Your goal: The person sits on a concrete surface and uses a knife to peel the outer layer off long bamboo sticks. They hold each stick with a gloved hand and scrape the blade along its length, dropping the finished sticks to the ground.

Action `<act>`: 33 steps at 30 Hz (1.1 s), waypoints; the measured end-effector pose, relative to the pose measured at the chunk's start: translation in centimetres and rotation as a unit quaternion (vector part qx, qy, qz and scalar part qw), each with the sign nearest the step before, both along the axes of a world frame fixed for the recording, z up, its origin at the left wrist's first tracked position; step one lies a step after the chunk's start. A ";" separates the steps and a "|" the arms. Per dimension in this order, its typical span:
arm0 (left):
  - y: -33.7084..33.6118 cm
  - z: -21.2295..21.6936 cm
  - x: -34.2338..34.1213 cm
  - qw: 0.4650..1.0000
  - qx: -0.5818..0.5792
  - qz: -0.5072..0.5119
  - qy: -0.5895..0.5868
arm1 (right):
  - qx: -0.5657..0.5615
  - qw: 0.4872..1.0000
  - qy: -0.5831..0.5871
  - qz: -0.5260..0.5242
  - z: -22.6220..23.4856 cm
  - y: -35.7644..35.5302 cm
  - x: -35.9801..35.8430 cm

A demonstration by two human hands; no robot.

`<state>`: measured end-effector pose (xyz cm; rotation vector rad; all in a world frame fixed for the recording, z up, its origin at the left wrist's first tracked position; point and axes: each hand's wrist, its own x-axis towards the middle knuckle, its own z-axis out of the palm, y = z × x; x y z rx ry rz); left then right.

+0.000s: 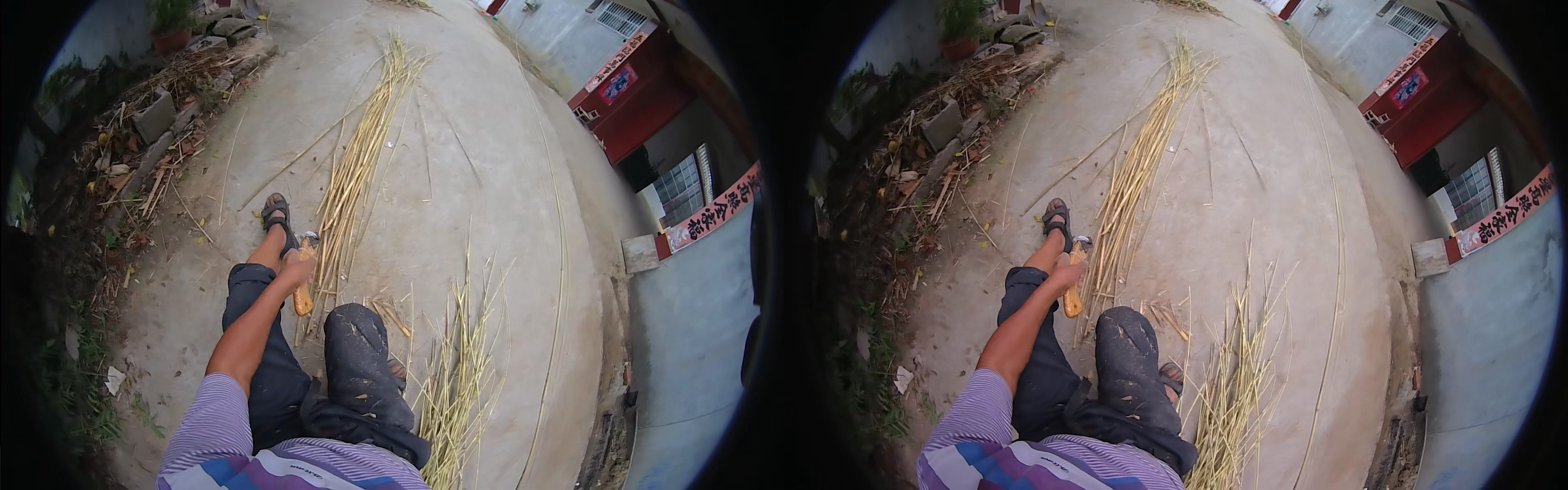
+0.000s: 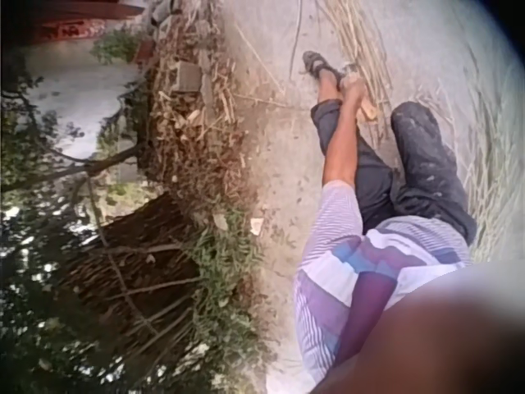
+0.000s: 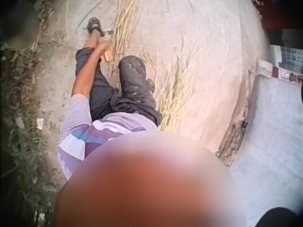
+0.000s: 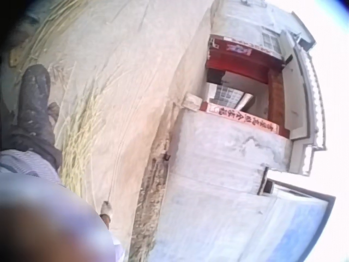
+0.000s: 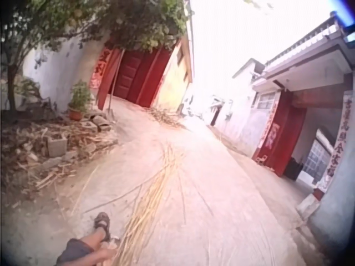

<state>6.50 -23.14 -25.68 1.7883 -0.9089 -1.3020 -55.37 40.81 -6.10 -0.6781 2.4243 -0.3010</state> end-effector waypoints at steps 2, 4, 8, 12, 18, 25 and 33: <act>1.4 3.9 -1.2 0.996 -0.027 -0.054 0.058 | -0.084 0.994 -0.074 0.007 -0.7 -1.3 -1.6; 3.0 8.3 -4.3 0.984 -0.040 -0.126 0.120 | -0.147 0.979 -0.139 -0.013 1.6 -12.5 2.6; 10.6 17.4 -4.3 0.964 -0.021 -0.211 0.159 | -0.270 0.913 -0.298 0.069 5.1 -41.2 12.6; 17.2 23.1 -5.2 0.940 0.035 -0.292 0.173 | -0.348 0.855 -0.367 0.115 5.8 -54.7 22.1; 21.8 25.0 -5.8 0.911 0.094 -0.369 0.158 | -0.391 0.843 -0.340 0.144 5.1 -59.6 28.0; 23.1 25.4 -4.8 0.891 0.113 -0.422 0.126 | -0.427 0.833 -0.295 0.193 5.9 -61.7 29.5; 24.1 25.8 -5.3 0.921 0.062 -0.378 0.078 | -0.409 0.855 -0.244 0.205 6.9 -61.2 30.7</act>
